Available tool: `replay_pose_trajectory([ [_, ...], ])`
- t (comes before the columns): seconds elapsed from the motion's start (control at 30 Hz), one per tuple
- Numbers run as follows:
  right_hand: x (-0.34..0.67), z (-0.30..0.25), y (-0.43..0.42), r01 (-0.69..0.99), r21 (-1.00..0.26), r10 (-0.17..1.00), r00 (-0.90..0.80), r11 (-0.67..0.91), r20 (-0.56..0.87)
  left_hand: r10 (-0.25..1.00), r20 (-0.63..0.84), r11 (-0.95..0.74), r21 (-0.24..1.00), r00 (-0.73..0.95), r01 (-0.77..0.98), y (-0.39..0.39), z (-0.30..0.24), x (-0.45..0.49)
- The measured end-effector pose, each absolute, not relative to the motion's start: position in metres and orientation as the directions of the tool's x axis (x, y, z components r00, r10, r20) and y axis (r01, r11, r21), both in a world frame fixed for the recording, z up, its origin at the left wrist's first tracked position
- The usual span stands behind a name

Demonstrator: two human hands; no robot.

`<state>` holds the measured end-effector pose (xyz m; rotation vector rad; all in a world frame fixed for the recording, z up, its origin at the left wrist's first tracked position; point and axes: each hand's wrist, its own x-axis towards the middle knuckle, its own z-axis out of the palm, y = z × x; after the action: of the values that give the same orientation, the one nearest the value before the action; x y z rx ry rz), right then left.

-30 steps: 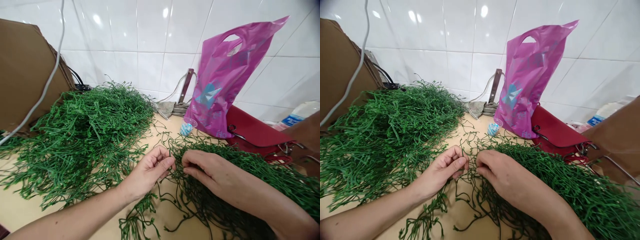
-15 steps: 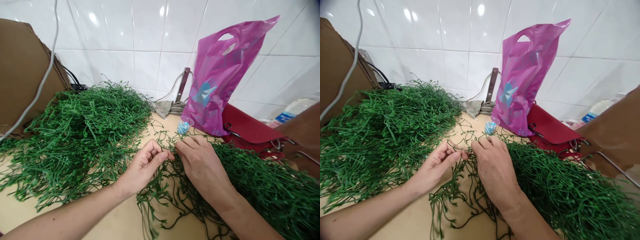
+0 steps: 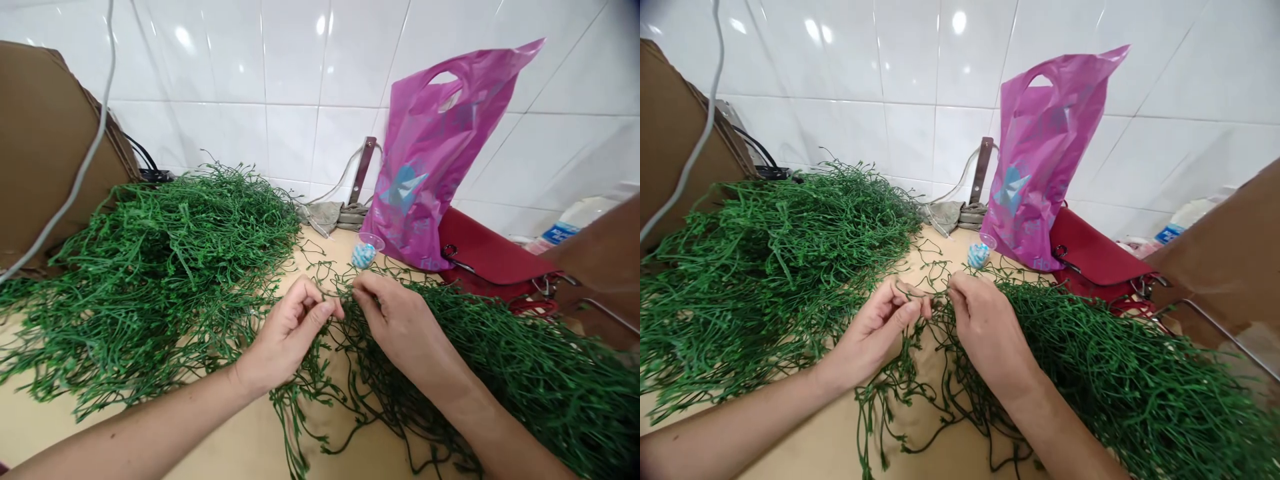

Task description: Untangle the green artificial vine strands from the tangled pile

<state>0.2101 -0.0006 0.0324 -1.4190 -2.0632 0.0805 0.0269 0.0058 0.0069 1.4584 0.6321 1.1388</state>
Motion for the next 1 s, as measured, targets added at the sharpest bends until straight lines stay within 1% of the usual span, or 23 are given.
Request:
replay_pose_trajectory([
  [0.07, 0.211, 0.033, -0.001, 0.795, -0.451, 0.878, -0.2, 0.405, 0.435, 0.91, 0.251, -0.182, 0.957, 0.329, -0.225, 0.006, 0.006, 0.028],
  [0.13, 0.21, 0.035, -0.003, 0.775, -0.482, 0.879, -0.193, 0.409, 0.436, 0.934, 0.201, -0.136, 0.964, 0.295, -0.227, 0.006, 0.004, 0.03],
  [0.27, 0.204, 0.04, -0.008, 0.747, -0.532, 0.883, -0.155, 0.398, 0.442, 0.913, 0.101, -0.068, 0.993, 0.395, -0.097, 0.007, -0.002, 0.031],
  [0.33, 0.201, 0.042, -0.012, 0.735, -0.543, 0.888, -0.174, 0.405, 0.427, 0.899, 0.096, -0.098, 0.995, 0.427, -0.016, 0.007, -0.003, 0.031],
  [0.4, 0.2, 0.043, -0.014, 0.726, -0.548, 0.895, -0.219, 0.416, 0.389, 0.895, 0.139, -0.181, 0.982, 0.423, 0.06, 0.008, -0.001, 0.027],
  [0.47, 0.201, 0.043, -0.017, 0.719, -0.556, 0.906, -0.29, 0.418, 0.307, 0.881, 0.168, -0.256, 0.956, 0.442, 0.147, 0.011, 0.001, 0.022],
  [0.53, 0.202, 0.044, -0.019, 0.712, -0.562, 0.906, -0.36, 0.421, 0.223, 0.845, 0.155, -0.286, 0.939, 0.511, 0.188, 0.015, 0.005, 0.016],
  [0.63, 0.205, 0.046, -0.02, 0.651, -0.581, 0.854, -0.492, 0.488, 0.165, 0.764, 0.121, -0.265, 0.954, 0.634, 0.137, 0.019, 0.008, 0.009],
  [0.7, 0.208, 0.05, -0.02, 0.561, -0.638, 0.793, -0.594, 0.528, 0.134, 0.713, 0.07, -0.177, 0.981, 0.697, 0.083, 0.019, 0.008, 0.007],
  [0.77, 0.211, 0.054, -0.019, 0.476, -0.71, 0.739, -0.667, 0.519, 0.093, 0.672, 0.0, -0.057, 0.997, 0.741, 0.052, 0.018, 0.008, 0.007],
  [0.83, 0.213, 0.056, -0.018, 0.427, -0.757, 0.702, -0.709, 0.494, 0.058, 0.641, -0.029, 0.003, 0.999, 0.767, 0.036, 0.015, 0.008, 0.008],
  [1.0, 0.218, 0.053, -0.015, 0.368, -0.797, 0.59, -0.807, 0.479, -0.019, 0.565, 0.014, -0.143, 0.986, 0.825, 0.081, 0.015, 0.008, 0.007],
])
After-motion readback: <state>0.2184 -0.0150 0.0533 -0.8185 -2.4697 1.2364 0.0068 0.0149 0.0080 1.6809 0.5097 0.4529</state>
